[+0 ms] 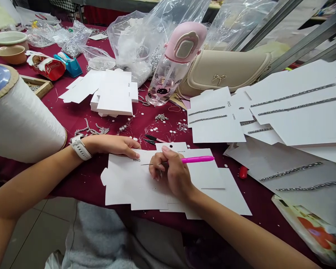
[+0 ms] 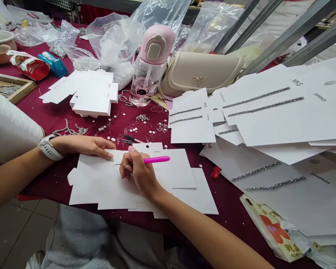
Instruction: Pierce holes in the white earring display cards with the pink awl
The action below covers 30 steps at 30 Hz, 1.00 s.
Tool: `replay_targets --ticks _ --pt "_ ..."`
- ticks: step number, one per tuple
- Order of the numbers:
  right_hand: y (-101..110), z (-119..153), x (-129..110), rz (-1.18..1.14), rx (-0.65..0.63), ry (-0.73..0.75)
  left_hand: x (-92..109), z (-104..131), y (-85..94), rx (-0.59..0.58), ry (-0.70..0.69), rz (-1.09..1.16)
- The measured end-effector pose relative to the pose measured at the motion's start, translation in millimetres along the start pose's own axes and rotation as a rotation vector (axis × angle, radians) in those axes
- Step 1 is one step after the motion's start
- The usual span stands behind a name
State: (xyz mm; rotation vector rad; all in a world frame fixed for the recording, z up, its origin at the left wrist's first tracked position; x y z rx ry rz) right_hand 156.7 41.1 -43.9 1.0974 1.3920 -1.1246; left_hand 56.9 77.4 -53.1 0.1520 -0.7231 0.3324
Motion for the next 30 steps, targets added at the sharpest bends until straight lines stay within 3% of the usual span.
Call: replay_targets --ticks 18,24,30 --pt "-3.7 3.5 -3.5 0.171 -0.026 0.069 -1.9 -0.6 -0.5 0.009 -0.005 0.017" --pt "-14.6 4.5 -6.1 0.329 -0.163 0.158 -1.0 -1.4 -1.3 0.014 -0.01 0.027" --pt "0.8 7.8 -13.2 0.103 0.033 0.183 2.0 1.7 -2.3 0.007 -0.02 0.026"
Point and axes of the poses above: each hand's wrist, its own z-axis away from the middle knuckle, its own y-axis out of the back of the hand, x = y × z, the point moved 7 cm from there along -z, towards the middle knuckle, and after that the axes turned 13 degrees about y, right-handed, at the moved point
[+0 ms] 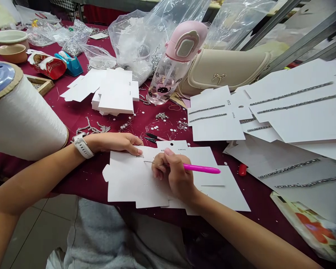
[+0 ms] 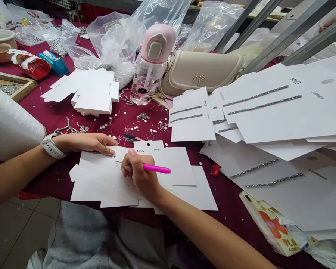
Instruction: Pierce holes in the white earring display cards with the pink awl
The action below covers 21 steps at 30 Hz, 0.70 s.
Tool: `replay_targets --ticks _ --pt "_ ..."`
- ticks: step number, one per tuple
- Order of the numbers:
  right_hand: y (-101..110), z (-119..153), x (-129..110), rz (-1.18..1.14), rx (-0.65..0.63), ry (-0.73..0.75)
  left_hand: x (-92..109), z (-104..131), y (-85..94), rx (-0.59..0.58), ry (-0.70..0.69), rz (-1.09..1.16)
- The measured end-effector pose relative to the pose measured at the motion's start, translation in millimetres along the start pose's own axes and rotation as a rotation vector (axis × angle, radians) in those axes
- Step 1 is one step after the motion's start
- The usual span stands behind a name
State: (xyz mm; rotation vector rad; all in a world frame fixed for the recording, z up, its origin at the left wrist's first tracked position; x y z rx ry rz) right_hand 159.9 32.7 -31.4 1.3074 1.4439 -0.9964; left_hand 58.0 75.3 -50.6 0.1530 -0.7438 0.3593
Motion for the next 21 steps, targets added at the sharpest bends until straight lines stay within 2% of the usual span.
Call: replay_targets --ticks 4,6,9,12,21 --pt "15.6 4.8 -12.4 -0.172 0.162 0.095 -0.1 0.2 1.3 0.026 0.018 -0.061" --pt "10.2 7.5 -11.5 -0.219 0.089 0.051 -0.2 0.3 1.5 0.03 0.023 -0.056" --pt "-9.9 13.8 1.3 -0.236 -0.125 -0.126 -0.7 0.8 1.4 0.029 0.026 -0.049" --pt "-18.4 17.2 12.3 -0.225 -0.178 -0.224 -1.9 0.9 1.4 0.027 0.031 -0.047" --pt "-21.1 17.2 10.9 -0.189 -0.258 -0.149 -2.4 0.0 2.2 0.043 0.061 -0.014"
Point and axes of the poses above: each hand's wrist, its own z-axis away from the middle knuckle, its own y-axis out of the back of the hand, x = y × z, the point moved 7 cm from there along -z, towards the middle knuckle, and after that the axes turned 13 degrees about y, right-handed, at the moved point
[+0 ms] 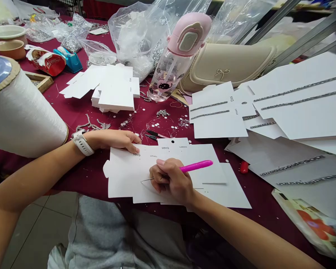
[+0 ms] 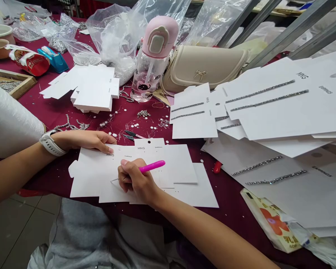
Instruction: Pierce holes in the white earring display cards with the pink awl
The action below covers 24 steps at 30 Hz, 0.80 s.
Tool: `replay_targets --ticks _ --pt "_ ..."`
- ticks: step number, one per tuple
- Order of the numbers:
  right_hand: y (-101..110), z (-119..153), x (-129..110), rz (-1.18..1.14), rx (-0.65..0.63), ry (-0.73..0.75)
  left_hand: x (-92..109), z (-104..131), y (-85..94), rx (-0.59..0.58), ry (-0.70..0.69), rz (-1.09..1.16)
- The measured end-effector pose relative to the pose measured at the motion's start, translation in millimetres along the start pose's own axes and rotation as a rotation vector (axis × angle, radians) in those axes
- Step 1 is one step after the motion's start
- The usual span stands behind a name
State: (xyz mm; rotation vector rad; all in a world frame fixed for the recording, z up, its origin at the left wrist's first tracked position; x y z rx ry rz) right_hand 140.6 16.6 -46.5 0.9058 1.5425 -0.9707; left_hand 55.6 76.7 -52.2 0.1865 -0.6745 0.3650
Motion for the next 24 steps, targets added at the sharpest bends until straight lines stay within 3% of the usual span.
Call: replay_targets --ticks 9,14,17,24 --pt "-12.0 2.8 -9.3 0.296 -0.171 0.176 -1.0 0.1 0.2 0.017 0.006 -0.001" --pt "4.0 0.2 -5.6 -0.109 0.084 0.075 -1.0 -1.5 0.6 0.022 -0.002 -0.058" --pt "12.2 -1.3 -2.1 -0.226 0.209 0.028 -1.1 -1.5 1.5 0.038 -0.006 -0.112" --pt "3.9 -1.3 0.2 -0.156 0.126 -0.039 -1.6 -1.5 -0.2 0.008 -0.002 -0.085"
Point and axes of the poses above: each hand's wrist, its own z-axis away from the middle knuckle, its own y-axis out of the back of the hand, x = y × z, the point moved 7 cm from there along -z, towards the middle knuckle, and after that the axes turned 13 degrees about y, right-handed, at the moved point
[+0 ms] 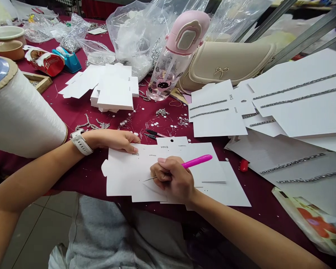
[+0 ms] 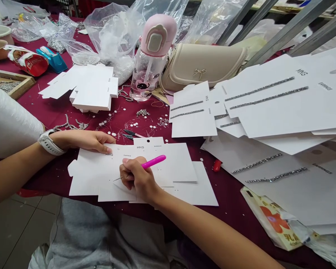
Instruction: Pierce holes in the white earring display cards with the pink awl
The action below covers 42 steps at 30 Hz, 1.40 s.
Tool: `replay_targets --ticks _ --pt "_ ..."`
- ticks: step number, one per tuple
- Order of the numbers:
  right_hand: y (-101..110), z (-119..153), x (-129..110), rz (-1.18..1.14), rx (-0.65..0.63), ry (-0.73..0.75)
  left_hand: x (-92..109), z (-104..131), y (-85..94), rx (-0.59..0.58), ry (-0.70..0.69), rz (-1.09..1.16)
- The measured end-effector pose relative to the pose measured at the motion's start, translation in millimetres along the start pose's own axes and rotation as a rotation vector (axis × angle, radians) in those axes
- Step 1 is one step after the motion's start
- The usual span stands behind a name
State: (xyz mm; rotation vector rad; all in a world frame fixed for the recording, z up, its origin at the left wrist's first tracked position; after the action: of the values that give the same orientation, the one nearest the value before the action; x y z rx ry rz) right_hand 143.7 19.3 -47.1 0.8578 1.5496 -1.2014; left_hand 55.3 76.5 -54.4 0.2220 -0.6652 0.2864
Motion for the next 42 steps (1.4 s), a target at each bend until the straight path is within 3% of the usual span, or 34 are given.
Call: replay_targets --ticks 7,14,16,19,23,26,31,42 --pt "-1.5 0.0 -2.6 0.113 -0.026 0.051 -2.1 0.1 -0.3 -0.027 0.011 0.032" --pt "-15.0 6.0 -5.9 0.406 -0.251 0.2 -2.9 -0.9 0.1 -0.02 0.004 0.003" --pt "-10.7 5.2 -7.1 0.303 -0.183 0.177 -1.7 -0.1 1.3 0.007 0.001 -0.039" --pt "8.1 0.3 -12.9 0.057 0.053 0.162 1.7 3.0 3.0 0.058 -0.008 -0.134" --pt "35.6 -7.1 -20.6 0.018 0.291 0.183 6.7 9.0 1.6 0.066 -0.023 -0.185" --pt "38.7 -12.2 -17.1 0.081 0.279 0.135 6.7 10.5 0.2 0.044 -0.006 -0.151" --pt "25.6 -13.2 -12.7 0.157 0.174 0.126 5.7 7.2 -1.0 0.039 -0.014 -0.184" --pt "22.1 -12.1 -11.8 0.199 0.138 0.142 5.3 5.0 -5.0 -0.039 -0.062 -0.124"
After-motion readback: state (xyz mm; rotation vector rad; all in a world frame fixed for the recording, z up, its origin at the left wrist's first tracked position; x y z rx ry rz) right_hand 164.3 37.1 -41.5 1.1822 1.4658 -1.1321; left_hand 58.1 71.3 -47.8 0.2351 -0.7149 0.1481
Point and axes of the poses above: each hand's wrist, its own z-axis away from the middle knuckle, its own y-axis out of the back of the hand, x = y × z, the point moved 7 cm from there along -z, towards the middle knuckle, and after that the axes turned 13 degrees about y, right-handed, at the moved point
